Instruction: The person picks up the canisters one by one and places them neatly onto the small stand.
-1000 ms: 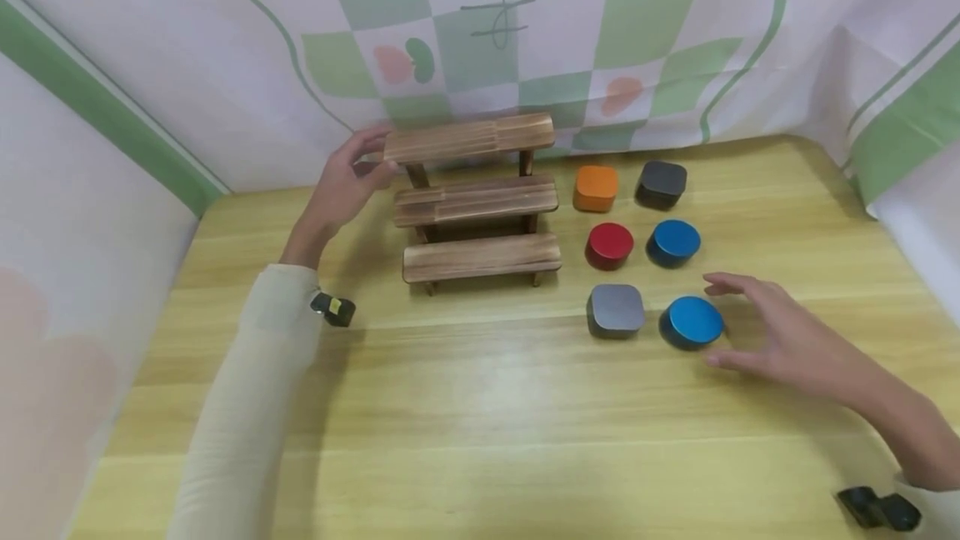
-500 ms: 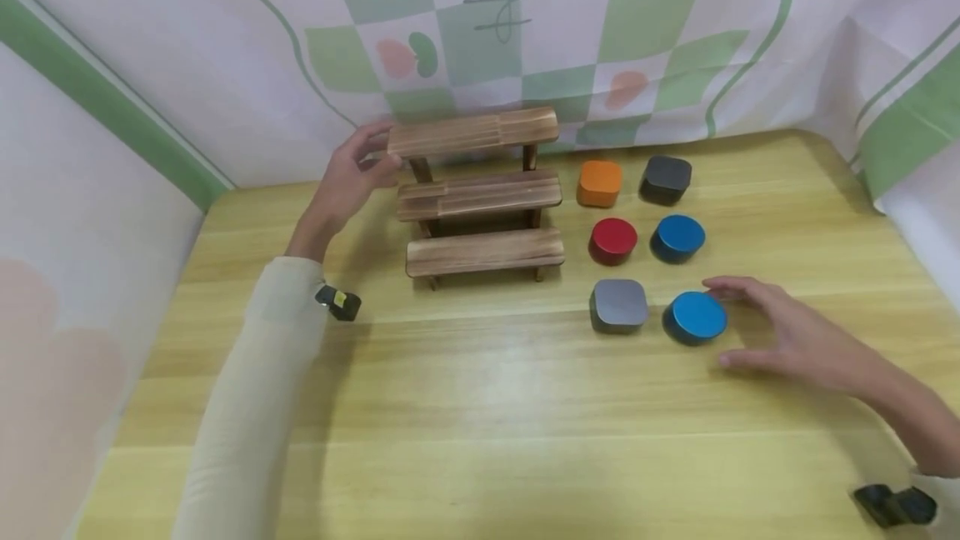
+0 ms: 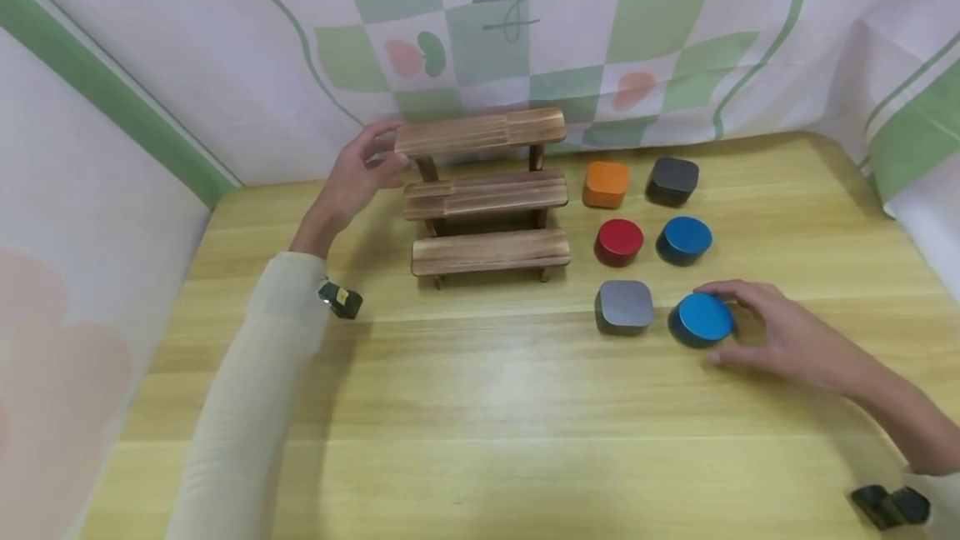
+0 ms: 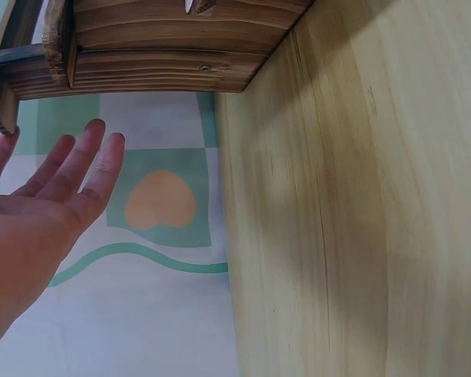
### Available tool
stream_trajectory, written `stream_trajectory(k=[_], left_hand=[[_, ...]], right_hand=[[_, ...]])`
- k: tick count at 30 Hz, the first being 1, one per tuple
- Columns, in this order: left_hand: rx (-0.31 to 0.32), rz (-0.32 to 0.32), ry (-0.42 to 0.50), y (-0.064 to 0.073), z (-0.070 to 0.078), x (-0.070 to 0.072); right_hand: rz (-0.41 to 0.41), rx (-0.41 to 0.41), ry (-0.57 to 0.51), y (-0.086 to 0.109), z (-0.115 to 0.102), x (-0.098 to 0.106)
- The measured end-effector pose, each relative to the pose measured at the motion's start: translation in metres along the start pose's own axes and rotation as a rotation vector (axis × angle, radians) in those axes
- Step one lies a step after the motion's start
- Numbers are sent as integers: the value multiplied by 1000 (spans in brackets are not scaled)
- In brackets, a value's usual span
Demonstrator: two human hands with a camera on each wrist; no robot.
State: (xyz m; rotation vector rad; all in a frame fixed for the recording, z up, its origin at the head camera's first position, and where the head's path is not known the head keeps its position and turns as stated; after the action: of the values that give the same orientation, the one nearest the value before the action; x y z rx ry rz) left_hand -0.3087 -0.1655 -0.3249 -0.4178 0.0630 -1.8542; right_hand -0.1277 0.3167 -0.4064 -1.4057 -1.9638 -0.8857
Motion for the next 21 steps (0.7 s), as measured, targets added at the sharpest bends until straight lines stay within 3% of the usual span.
stream_trajectory(k=[15,21], left_hand=[[34,22,15,0,-4,-2],[36,18,-1,0,-4,-4]], right_hand=[[44,6,63,-4,-3,5],[68,21,-7,-5,-14,15]])
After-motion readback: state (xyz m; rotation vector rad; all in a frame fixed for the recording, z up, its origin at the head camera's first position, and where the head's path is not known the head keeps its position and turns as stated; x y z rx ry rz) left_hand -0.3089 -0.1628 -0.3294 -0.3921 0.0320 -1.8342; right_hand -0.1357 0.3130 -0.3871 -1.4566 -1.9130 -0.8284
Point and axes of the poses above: each hand's wrist, its own y-axis away from the middle knuckle, its own x-axis out of the back of the hand, z = x × y, the point moved 5 cm from there along -y, towards the middle knuckle, and after that the axes turned 11 degrees about -x, right-handed, at the moved point
